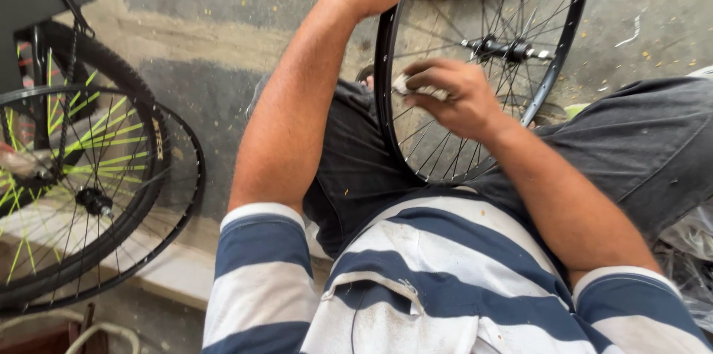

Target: The person sits on the floor with a bicycle rim across their lap and laces a wheel, inserting spokes through the rim holes and threading spoke nipples into the rim by hand. They rotate the rim as they work around it, tightening nipples with their fingers.

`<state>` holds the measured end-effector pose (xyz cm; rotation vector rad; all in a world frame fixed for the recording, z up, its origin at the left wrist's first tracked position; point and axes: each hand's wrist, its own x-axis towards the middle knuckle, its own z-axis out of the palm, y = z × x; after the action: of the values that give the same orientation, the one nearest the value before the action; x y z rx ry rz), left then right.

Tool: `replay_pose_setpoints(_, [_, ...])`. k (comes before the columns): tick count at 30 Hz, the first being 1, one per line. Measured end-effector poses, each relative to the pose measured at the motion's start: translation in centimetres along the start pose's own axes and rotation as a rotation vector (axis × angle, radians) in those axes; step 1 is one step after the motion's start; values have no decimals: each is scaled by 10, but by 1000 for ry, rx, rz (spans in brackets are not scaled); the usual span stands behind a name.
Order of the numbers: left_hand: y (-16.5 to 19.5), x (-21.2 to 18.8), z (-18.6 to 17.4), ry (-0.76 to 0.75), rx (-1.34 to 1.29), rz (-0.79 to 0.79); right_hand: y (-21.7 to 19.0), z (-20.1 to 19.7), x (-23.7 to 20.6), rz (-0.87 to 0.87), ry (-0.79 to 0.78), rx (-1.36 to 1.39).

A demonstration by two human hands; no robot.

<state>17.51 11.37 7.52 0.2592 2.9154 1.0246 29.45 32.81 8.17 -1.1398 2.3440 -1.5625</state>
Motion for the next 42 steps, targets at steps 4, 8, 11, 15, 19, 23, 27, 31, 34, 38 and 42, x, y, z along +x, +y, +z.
replay_pose_setpoints(4, [12,-6,-10,86,-46,10,13,11,6,385,-99,169])
replay_pose_setpoints(8, [18,-5,-15,44,-81,-5,21,8,2,177,-77,198])
replay_pose_setpoints(11, [19,-4,-14,23,-128,-20,21,8,-2,129,-64,235])
replay_pose_setpoints(15, [26,-3,-13,-21,-69,-55,18,16,-3,-110,110,-310])
replay_pose_setpoints(19, [51,0,-25,40,-110,-31,6,19,5,-228,195,-419])
replay_pose_setpoints(23, [82,-3,-48,-30,-143,-185,-15,2,8,-179,131,-414])
replay_pose_setpoints(27, [102,-33,-50,-17,-316,-92,-36,-25,-2,-198,206,-401])
replay_pose_setpoints(31, [118,-89,-22,-36,-592,69,-46,-57,-20,-192,370,-403])
replay_pose_setpoints(34, [137,-133,7,-123,-776,269,-49,-85,-36,-82,464,-208])
replay_pose_setpoints(38, [170,-152,38,-231,-1016,210,-49,-117,-60,-3,432,-27])
replay_pose_setpoints(42, [201,-146,41,-208,-928,272,-34,-136,-83,-47,430,121])
